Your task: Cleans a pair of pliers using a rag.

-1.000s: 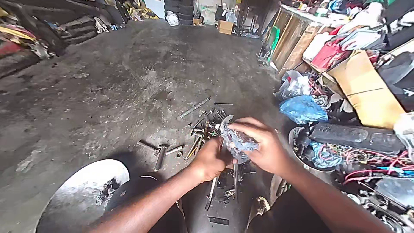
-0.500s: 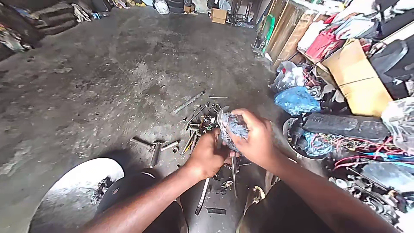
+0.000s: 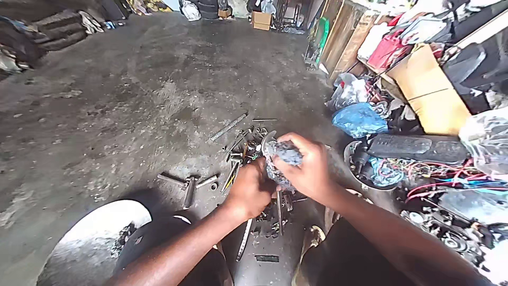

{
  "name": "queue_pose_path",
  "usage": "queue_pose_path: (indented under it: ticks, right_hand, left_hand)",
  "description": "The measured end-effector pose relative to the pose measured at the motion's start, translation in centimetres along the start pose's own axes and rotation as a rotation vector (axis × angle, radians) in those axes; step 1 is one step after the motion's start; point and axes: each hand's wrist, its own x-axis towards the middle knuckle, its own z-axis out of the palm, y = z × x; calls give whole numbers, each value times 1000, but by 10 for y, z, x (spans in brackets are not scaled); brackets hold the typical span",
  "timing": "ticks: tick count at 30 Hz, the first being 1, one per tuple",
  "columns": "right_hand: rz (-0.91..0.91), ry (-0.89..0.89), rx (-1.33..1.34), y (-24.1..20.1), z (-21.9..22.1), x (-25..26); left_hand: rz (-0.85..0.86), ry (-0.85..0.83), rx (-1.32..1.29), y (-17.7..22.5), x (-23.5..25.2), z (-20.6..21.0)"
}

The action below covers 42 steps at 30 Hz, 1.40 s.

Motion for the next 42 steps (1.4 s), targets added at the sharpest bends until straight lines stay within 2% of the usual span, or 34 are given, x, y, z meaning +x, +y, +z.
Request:
queue_pose_path:
  ticks: [4,6,8,10,12,14,19,22,25,27,33,35,38,42]
  right_hand:
    - [-165,77,-359,1,-13,13]
    - [-194,142,-438,11,-34,25]
    - [-136,214,-231,20,-54,32]
    - [72,205,245,25,-60,33]
    - [313,111,507,32,-59,29]
    - [417,-23,458,40,-53,20]
    - [268,-211,434,40,-36,11]
    - [388,-303,469,30,-33,6]
    - [536,-514,470,25,-27,-2]
    - [566,-603,411,29,-23,-8]
    - [709,-717,531,14,-20,-30]
    - [682,-665,567,11,-12,-40]
    - [447,-586,562,21,-9,-47]
    - [315,-552,587,29,-16,-43]
  left_hand:
    - [4,-55,-318,-2,8,-8]
    - [17,-87,-457,0,7,-16]
    - [22,-98,-535,0,5,-22]
    - [45,-112,-562,-3,3,-27]
    - [86,-130,-578,-8,3,-29]
    - [94,-143,-583,-11,3,-29]
    - [66,-166,-613,-10,5,-29]
    - [58,-152,-644,-7,8,-22]
    - [72,-64,-629,-6,11,-20]
    - [74,-14,-614,-5,12,-23]
    - [137,32,-658,-5,15,-33]
    - [152,18,-663,-3,15,-35]
    - [180,-3,-570,1,13,-40]
    - [256,-26,-486,-8,15,-53]
